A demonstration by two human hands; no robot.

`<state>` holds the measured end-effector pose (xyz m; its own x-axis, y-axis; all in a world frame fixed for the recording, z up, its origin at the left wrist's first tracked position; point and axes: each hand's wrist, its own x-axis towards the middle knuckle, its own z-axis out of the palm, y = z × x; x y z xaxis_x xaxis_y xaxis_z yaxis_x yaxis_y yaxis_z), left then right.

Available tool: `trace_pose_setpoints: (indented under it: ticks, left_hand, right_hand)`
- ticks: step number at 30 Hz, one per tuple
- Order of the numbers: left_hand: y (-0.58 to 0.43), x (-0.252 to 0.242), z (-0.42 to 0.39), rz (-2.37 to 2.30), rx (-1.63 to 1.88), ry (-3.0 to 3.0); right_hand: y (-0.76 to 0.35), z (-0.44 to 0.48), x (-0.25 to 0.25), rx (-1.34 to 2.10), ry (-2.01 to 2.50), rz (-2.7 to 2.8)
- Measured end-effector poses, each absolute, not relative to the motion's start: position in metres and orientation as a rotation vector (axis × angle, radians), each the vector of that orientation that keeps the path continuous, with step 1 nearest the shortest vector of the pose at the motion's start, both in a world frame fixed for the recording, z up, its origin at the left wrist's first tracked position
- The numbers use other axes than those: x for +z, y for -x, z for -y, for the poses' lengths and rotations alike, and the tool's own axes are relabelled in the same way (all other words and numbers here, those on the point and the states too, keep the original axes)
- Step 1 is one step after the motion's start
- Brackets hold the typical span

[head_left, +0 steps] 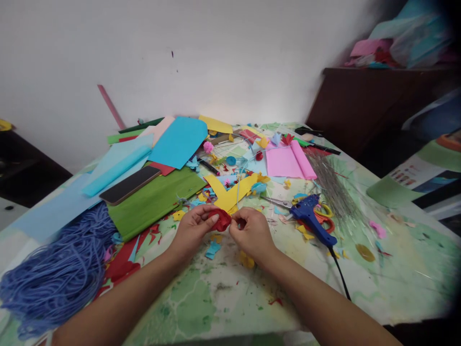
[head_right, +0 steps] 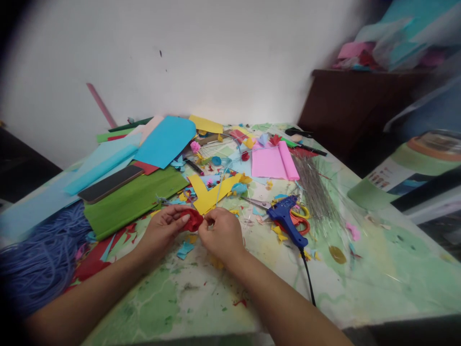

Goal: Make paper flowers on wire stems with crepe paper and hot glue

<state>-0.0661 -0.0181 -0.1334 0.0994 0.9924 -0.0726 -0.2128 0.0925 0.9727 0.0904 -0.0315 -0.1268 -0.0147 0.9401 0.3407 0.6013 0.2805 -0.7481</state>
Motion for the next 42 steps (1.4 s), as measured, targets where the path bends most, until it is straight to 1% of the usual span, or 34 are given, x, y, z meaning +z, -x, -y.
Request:
trace_pose_setpoints:
  ticks: [3,8,13,21,30,33,39,42]
  left_hand:
    - [0.066,-0.13,0.018,-1.001,1.21,-1.01]
    - [0.066,-0.125,0.018,-0.989,1.202,-0.938]
    - [0.065,-0.124,0.019,-0.994,1.183,-0.867]
    - [0.065,-0.124,0.017,-0.97,1.194,-0.879]
    - [0.064,-0.129,0.017,-0.992,1.201,-0.948]
    - [0.066,-0.132,0.017,-1.046,1.199,-1.093]
    - [0.072,-0.131,0.023,-1.225,1.103,-1.708]
    - [0.074,-0.132,0.026,-1.289,1.079,-1.883]
  right_hand:
    - [-0.094,0.027,-0.126,0.485,1.468,1.635]
    - [-0.098,0.023,-0.126,0.592,1.424,1.543]
    - [-0.097,0.027,-0.125,0.619,1.305,1.617]
    - [-0.092,0.029,-0.132,0.675,1.295,1.74]
    - [-0.093,0.03,-0.13,0.583,1.376,1.764]
    - [-0.094,0.029,-0.126,0.55,1.383,1.714]
    - [-0.095,0.031,-0.123,0.569,1.273,1.706]
    - [-0.095,0.033,-0.123,0.549,1.246,1.756]
